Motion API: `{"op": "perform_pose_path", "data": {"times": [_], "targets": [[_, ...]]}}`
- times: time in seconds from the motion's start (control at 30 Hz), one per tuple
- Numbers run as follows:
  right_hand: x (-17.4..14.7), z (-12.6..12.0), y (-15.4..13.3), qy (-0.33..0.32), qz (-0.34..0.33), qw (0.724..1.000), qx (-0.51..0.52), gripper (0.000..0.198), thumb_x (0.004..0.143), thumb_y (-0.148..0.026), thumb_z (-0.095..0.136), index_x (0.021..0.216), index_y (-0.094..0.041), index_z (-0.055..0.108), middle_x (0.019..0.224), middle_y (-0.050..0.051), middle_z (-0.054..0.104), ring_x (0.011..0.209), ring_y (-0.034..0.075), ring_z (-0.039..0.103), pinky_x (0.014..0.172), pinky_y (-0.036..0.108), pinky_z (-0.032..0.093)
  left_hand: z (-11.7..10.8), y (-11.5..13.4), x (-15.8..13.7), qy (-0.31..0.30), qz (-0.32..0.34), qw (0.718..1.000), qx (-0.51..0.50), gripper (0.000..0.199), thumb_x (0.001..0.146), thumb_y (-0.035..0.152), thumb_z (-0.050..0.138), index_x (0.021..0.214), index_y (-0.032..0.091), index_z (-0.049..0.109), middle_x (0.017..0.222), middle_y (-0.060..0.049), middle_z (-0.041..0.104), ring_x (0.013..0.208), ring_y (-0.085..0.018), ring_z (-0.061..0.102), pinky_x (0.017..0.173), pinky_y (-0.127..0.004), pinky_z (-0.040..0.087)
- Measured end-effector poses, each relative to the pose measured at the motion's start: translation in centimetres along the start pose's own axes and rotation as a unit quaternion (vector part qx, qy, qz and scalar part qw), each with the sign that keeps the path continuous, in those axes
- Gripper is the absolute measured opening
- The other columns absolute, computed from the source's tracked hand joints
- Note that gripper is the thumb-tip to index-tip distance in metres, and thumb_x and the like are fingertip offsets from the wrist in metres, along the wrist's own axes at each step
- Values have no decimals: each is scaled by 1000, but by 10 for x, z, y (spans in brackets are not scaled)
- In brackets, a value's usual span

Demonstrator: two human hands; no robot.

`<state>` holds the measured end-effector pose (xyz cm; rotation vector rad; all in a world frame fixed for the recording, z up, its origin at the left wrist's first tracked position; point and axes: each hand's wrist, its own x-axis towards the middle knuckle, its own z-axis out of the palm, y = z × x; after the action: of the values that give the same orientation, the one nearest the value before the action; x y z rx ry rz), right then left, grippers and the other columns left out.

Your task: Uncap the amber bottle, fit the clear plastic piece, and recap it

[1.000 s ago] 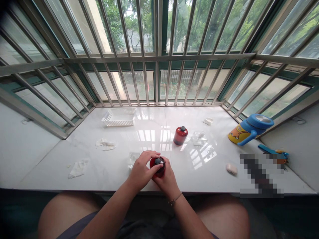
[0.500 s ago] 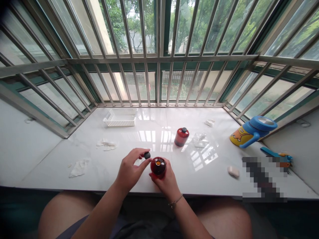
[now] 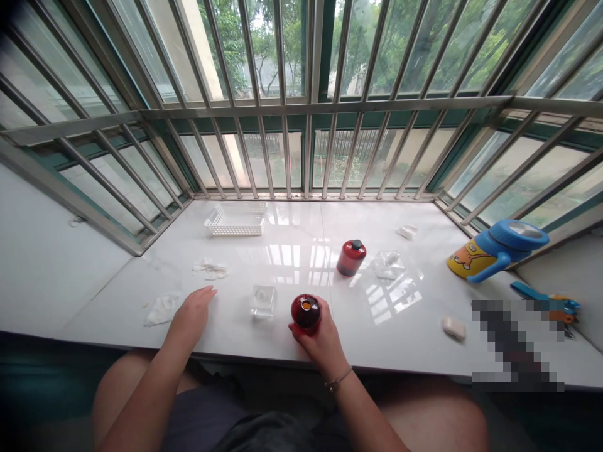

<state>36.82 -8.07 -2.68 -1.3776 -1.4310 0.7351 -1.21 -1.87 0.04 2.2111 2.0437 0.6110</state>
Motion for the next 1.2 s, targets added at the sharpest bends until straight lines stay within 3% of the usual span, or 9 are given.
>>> {"op": "perform_pose_path", "data": {"times": [0.17,0.37,0.43,0.57,0.7,0.87,1.0,1.1,1.2], "targets": [[0,0,0,0,1,1000,1,76,83,-53,87,145,-24,52,139,15,66,126,34,69,110,53,58,9,5,-14,2,21,999,-40,41,95,21,46,121,19,77,140,-15,76,136,-35,68,123,-58,51],[1,-2,1,-4,10,1000,8,79,81,-55,88,145,-25,51,139,15,67,125,35,70,111,55,57,-2,51,-31,15,-5,986,-166,34,105,41,54,128,25,73,137,-10,77,133,-31,71,122,-53,53],[2,-3,0,-10,20,1000,9,80,82,-55,88,145,-25,51,140,15,67,126,35,70,110,54,57,-5,69,-33,-23,-16,976,-216,44,102,48,64,140,27,67,147,-10,72,139,-31,67,124,-52,51],[10,-6,-4,-26,42,999,19,84,82,-56,88,149,-26,47,142,14,67,127,35,70,110,54,57,-6,96,-23,-118,-20,952,-284,88,85,46,88,162,29,49,168,-11,53,156,-34,51,131,-55,40],[18,-12,-6,-45,41,998,6,86,84,-57,87,152,-25,45,146,15,65,132,36,67,116,58,53,3,103,-3,-148,-23,924,-351,93,79,36,93,161,30,51,169,-12,53,156,-36,50,131,-55,40],[10,-30,-13,43,-48,996,-57,94,88,-54,85,163,-25,37,165,19,45,154,40,46,125,66,42,12,100,14,-149,-38,907,-392,84,71,31,98,148,29,64,156,-13,66,143,-39,64,123,-56,51],[-11,-42,-31,166,-160,965,-128,63,98,-40,77,152,-23,49,155,20,54,147,40,51,120,71,43,3,106,10,-150,-57,916,-367,75,67,36,101,135,27,70,151,-11,68,132,-37,70,115,-53,58],[-26,-42,-49,119,-242,954,-129,50,98,-23,74,145,-23,56,143,17,62,135,36,61,111,63,54,-13,114,1,-149,-54,923,-351,75,65,38,102,133,28,71,145,-9,70,129,-36,71,115,-53,58],[-37,-34,-67,30,-286,953,-100,53,98,-14,70,148,-25,56,139,16,65,132,33,64,106,54,60,-34,124,-10,-155,-37,919,-360,76,64,40,102,132,28,71,142,-8,72,126,-35,72,116,-54,58]]}}
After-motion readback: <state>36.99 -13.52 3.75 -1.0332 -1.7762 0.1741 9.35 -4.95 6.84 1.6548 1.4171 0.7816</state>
